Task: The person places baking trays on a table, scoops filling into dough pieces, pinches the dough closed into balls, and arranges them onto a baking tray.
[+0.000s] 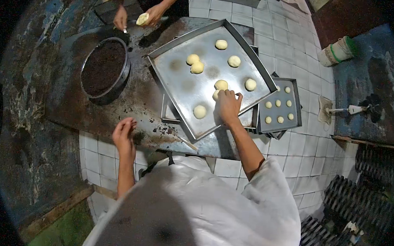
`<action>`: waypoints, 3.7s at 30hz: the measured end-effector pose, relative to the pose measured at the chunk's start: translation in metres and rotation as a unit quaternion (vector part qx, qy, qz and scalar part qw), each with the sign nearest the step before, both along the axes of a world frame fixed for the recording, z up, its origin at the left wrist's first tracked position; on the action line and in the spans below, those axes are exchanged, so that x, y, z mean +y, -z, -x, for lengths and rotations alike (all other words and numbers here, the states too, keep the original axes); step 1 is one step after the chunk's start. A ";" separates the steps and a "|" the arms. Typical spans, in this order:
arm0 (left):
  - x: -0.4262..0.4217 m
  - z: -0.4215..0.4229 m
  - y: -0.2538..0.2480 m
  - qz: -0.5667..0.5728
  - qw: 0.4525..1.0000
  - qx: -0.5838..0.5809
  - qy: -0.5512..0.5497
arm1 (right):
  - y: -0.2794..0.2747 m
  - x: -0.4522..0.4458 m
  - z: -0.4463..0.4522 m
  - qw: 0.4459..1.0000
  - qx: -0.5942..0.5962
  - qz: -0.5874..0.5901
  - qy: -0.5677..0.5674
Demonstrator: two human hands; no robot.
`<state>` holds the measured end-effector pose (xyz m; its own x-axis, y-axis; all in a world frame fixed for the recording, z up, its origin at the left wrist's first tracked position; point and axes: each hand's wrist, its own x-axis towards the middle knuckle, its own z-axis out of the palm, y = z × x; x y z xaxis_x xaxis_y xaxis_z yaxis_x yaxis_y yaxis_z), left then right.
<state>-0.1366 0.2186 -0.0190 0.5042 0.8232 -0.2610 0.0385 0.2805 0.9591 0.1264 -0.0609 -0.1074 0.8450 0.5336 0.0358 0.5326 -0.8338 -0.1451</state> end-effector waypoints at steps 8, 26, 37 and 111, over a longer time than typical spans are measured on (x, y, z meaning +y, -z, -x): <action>-0.080 -0.095 -0.004 -0.022 0.928 -0.052 0.368 | -0.079 -0.058 0.034 0.761 0.440 -0.455 0.141; -0.022 -0.052 0.027 0.409 0.859 -0.154 0.268 | -0.053 0.120 0.159 0.508 0.569 -0.608 0.220; 0.141 0.056 0.038 0.397 0.908 -0.129 0.028 | 0.061 0.105 0.227 0.997 0.061 0.041 -0.027; 0.041 0.090 -0.043 -0.057 0.973 -0.034 0.219 | -0.114 0.154 0.261 0.807 0.365 -0.451 -0.107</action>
<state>-0.2263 0.2599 0.0242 0.8261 0.5473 -0.1342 0.0661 0.1423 0.9876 -0.1349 0.0931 0.0061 0.7085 0.7053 0.0246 0.1481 -0.1145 -0.9823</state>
